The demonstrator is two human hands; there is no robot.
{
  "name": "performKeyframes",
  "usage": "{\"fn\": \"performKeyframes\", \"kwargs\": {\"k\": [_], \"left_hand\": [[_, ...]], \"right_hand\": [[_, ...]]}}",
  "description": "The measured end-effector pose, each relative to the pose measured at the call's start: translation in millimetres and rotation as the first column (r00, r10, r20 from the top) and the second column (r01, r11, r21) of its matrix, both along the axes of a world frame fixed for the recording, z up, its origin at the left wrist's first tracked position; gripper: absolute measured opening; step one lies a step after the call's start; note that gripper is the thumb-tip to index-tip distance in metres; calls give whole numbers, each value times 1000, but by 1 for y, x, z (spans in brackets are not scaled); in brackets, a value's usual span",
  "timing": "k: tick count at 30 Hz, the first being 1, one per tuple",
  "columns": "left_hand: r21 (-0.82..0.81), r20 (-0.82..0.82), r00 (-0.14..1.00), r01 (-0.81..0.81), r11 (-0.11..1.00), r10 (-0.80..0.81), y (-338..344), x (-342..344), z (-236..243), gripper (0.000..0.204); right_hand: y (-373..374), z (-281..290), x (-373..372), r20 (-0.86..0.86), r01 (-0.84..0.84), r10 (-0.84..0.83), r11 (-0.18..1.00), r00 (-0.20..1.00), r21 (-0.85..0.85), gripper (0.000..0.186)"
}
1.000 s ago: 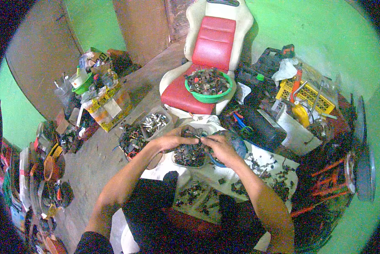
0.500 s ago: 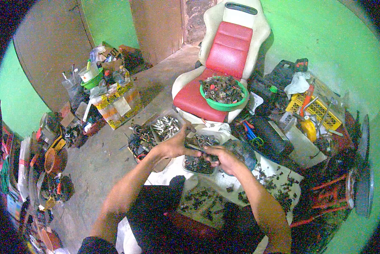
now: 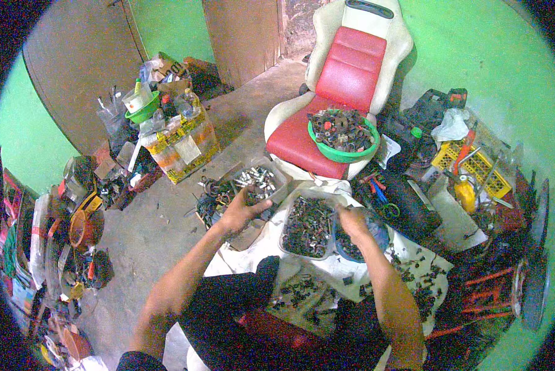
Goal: The person handles a small metal carburetor, turning it over by hand and picking through a large pile of bolts, screws, and metal fittings to find matching parts.
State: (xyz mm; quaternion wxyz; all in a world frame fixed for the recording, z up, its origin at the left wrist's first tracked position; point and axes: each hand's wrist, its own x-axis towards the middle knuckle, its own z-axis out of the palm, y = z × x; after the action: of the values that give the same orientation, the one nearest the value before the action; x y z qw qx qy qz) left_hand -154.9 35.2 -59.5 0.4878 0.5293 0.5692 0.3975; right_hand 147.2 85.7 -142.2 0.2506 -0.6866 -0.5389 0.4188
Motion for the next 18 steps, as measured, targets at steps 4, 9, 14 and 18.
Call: {"fn": "performKeyframes", "kwargs": {"k": [4, 9, 14, 18], "left_hand": [[-196, 286, 951, -63, 979, 118, 5, -1, -7, 42], [-302, 504, 851, 14, 953, 147, 21, 1, -48, 30], [-287, 466, 847, -127, 949, 254, 19, 16, -49, 16], [-272, 362, 916, -71, 960, 171, 24, 29, -48, 23]], "right_hand": [[0, -16, -24, 171, -157, 161, 987, 972, -39, 49], [5, -34, -34, 22, -153, 157, 979, 987, -139, 31], [-5, 12, -48, -775, -198, -86, 944, 626, -265, 22], [-7, 23, -52, -887, -214, -132, 945, 442, -248, 26]]}}
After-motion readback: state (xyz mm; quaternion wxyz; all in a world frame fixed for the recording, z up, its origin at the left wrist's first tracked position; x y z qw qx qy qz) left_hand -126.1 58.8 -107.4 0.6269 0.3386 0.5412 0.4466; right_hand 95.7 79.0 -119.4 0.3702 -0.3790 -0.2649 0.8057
